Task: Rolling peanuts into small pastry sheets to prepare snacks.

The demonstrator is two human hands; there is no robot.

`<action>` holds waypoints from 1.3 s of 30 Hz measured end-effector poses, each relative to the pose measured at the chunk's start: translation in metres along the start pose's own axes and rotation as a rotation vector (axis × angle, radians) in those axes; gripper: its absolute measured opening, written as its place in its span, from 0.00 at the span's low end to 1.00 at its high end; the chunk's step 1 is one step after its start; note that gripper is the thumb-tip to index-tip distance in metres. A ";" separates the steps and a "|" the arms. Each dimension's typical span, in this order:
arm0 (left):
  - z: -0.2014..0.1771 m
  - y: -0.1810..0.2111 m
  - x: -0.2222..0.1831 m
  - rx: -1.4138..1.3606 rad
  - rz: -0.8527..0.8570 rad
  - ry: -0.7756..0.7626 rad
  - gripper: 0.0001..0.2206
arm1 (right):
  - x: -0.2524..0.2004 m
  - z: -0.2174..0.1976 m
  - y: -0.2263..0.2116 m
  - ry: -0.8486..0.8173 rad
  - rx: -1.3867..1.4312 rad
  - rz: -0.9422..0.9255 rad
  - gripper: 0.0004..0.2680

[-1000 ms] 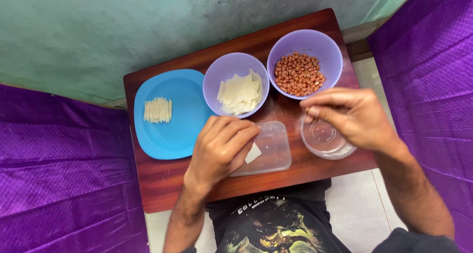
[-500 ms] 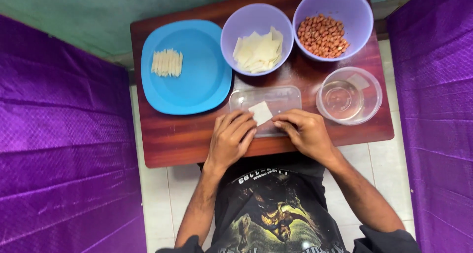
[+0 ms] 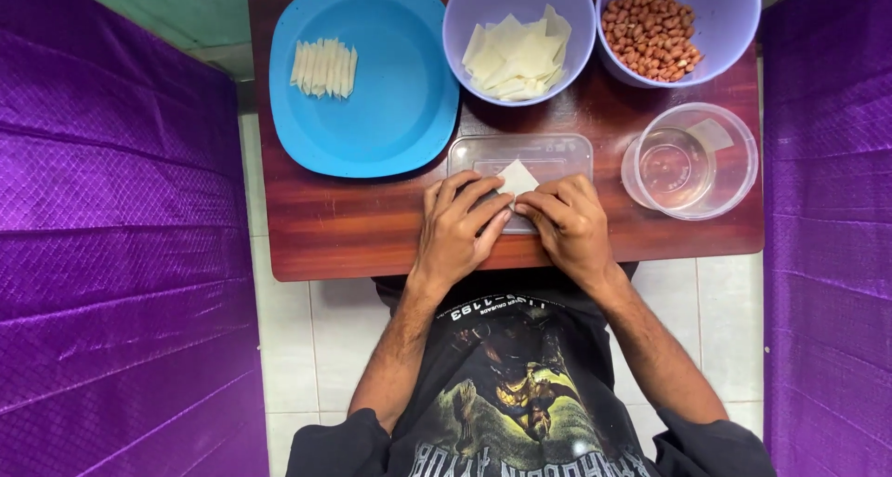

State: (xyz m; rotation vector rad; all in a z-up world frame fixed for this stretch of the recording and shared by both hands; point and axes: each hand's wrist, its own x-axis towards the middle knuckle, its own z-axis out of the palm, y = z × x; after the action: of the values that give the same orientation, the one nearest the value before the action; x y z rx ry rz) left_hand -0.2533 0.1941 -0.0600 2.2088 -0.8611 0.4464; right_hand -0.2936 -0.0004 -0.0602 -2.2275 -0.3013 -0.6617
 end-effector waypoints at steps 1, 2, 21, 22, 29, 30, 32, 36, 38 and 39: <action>0.001 -0.001 0.000 0.002 -0.003 0.004 0.07 | 0.000 0.002 0.002 -0.004 0.002 -0.004 0.02; 0.001 0.001 -0.001 0.011 -0.007 0.008 0.07 | -0.003 0.002 0.002 -0.010 -0.014 -0.005 0.02; 0.001 0.001 0.000 0.021 0.008 0.009 0.07 | -0.008 -0.001 -0.009 0.014 -0.114 -0.002 0.03; 0.001 0.001 0.000 0.020 0.006 0.007 0.07 | -0.009 -0.001 -0.009 0.012 -0.115 0.001 0.03; 0.003 0.000 -0.001 0.018 -0.002 0.014 0.07 | -0.007 0.001 -0.009 0.032 -0.148 -0.028 0.02; 0.004 0.000 -0.002 0.017 -0.003 0.017 0.07 | -0.006 0.000 -0.010 0.031 -0.166 -0.036 0.03; 0.001 0.002 0.001 0.011 0.009 0.041 0.07 | -0.005 0.001 -0.012 0.035 -0.176 -0.042 0.03; 0.000 0.004 0.004 0.010 0.038 0.066 0.03 | -0.006 0.001 -0.011 0.034 -0.200 -0.052 0.03; 0.000 0.004 0.005 0.010 0.036 0.069 0.02 | -0.005 0.000 -0.012 0.031 -0.200 -0.050 0.03; 0.001 0.003 0.006 0.011 0.036 0.071 0.02 | -0.004 0.000 -0.012 0.030 -0.200 -0.049 0.03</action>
State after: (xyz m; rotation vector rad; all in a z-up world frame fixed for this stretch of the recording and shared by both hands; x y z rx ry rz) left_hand -0.2510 0.1892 -0.0558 2.1774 -0.8633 0.5448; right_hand -0.3020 0.0081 -0.0553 -2.4035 -0.2857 -0.7803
